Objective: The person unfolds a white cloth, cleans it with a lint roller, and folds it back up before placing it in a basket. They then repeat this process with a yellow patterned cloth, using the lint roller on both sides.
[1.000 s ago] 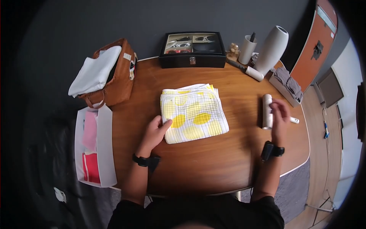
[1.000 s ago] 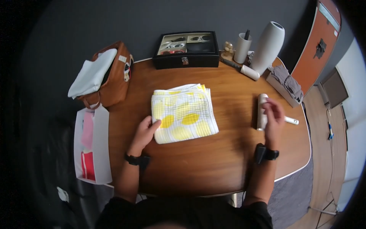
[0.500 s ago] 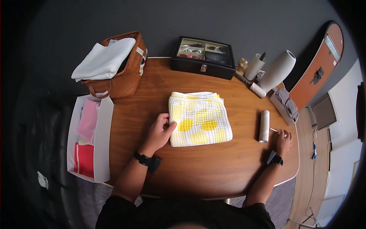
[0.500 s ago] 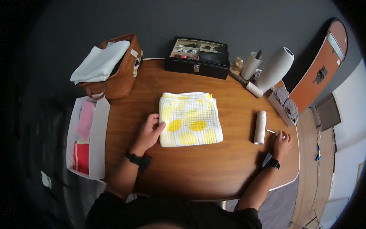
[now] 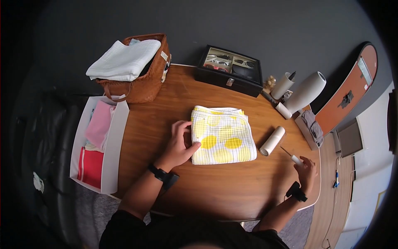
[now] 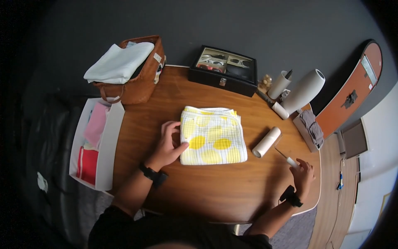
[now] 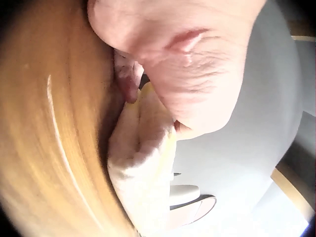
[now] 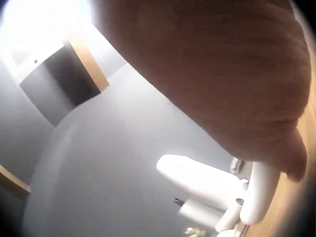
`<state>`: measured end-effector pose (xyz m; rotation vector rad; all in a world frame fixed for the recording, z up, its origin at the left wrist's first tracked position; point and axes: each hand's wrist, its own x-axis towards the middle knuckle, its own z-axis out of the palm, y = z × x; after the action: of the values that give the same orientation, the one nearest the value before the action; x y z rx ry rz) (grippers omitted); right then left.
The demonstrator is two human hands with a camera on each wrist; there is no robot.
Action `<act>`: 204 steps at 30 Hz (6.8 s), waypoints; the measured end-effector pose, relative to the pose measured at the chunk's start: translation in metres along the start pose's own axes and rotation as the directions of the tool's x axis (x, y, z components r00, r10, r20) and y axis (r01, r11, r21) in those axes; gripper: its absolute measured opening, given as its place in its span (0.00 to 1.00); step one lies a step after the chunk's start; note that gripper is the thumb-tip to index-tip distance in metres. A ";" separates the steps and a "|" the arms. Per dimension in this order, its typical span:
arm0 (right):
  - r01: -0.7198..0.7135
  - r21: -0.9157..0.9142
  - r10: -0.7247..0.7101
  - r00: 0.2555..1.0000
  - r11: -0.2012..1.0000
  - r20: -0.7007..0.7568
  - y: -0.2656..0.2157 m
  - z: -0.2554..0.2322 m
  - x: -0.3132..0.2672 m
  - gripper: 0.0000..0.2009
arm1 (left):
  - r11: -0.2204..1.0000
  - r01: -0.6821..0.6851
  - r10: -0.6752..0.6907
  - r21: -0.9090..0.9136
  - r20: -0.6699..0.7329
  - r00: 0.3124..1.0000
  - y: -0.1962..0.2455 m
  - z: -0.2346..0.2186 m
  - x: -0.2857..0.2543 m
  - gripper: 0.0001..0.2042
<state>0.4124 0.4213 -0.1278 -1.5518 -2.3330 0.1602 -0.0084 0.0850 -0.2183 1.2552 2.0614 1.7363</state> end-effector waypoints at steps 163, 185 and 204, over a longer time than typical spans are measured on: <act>0.570 0.798 -0.409 0.787 0.196 -0.462 -0.410 0.118 -0.052 0.14 | 0.962 0.158 -0.216 -0.223 -0.268 0.939 -0.032 0.007 0.001 0.29; 0.403 0.908 -0.347 0.841 -0.111 -0.416 -0.301 0.047 -0.105 0.20 | 0.955 -0.039 0.034 0.294 0.022 0.999 -0.003 0.006 -0.003 0.46; 0.596 0.793 -0.502 0.728 0.127 -0.467 -0.371 0.110 -0.043 0.14 | 0.973 0.056 -0.040 0.225 -0.075 0.996 -0.016 0.014 -0.004 0.56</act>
<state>0.0655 0.2439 -0.1385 -0.0465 -1.8924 0.9959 -0.0052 0.0929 -0.2385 1.2065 2.3659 1.5809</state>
